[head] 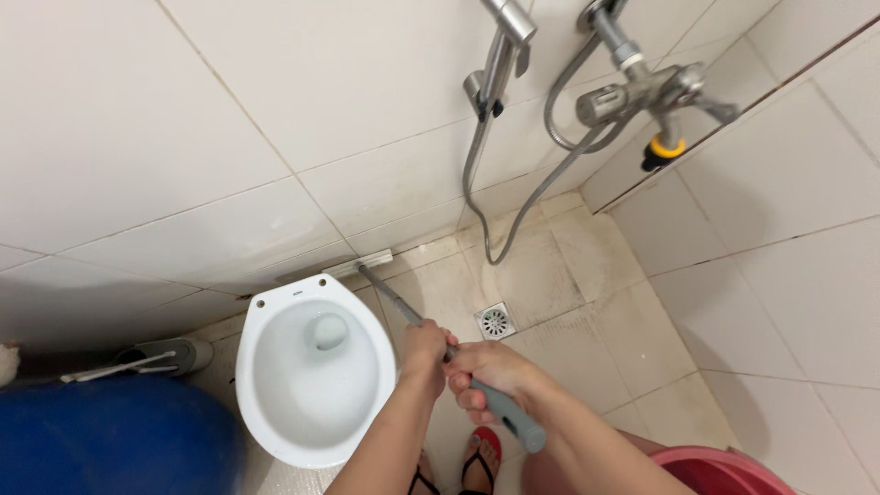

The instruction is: The person cleans the bathroom by scraping the wall with a squeegee, spraying water with a bidet sprayer, and wiping down the wall tiles with a cloth.

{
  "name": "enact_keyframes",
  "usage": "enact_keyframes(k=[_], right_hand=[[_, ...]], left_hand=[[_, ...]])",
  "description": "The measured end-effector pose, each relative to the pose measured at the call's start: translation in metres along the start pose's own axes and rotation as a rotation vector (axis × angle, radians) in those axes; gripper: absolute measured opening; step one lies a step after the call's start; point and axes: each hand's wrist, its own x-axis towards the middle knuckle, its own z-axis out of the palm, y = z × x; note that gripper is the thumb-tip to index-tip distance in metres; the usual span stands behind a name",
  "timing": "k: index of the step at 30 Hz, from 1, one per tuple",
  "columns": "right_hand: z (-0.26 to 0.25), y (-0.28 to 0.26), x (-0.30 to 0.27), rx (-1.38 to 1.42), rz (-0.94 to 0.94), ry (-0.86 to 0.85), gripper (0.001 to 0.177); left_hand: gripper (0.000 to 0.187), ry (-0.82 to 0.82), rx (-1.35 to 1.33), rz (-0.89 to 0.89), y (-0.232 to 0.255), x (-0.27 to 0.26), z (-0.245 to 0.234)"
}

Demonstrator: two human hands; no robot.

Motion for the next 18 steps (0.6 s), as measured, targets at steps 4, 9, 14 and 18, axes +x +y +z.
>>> enact_keyframes(k=[4,9,14,18], right_hand=[[-0.054,-0.007,-0.039,0.106,-0.082,-0.077,0.027],[-0.032,-0.010,-0.097,0.011,-0.138,0.212,0.019],[0.022,-0.009,-0.096,-0.098,-0.131,0.006,0.027],[0.007,0.001,-0.115,0.003,-0.138,0.049,0.029]], left_hand=[[0.020,-0.136,-0.037,0.011,0.013,-0.045,0.080],[0.022,-0.225,-0.016,0.014,0.025,-0.081,0.108],[0.024,-0.115,-0.017,0.046,0.044,-0.094,0.019],[0.019,-0.200,0.020,0.034,0.052,-0.115,0.046]])
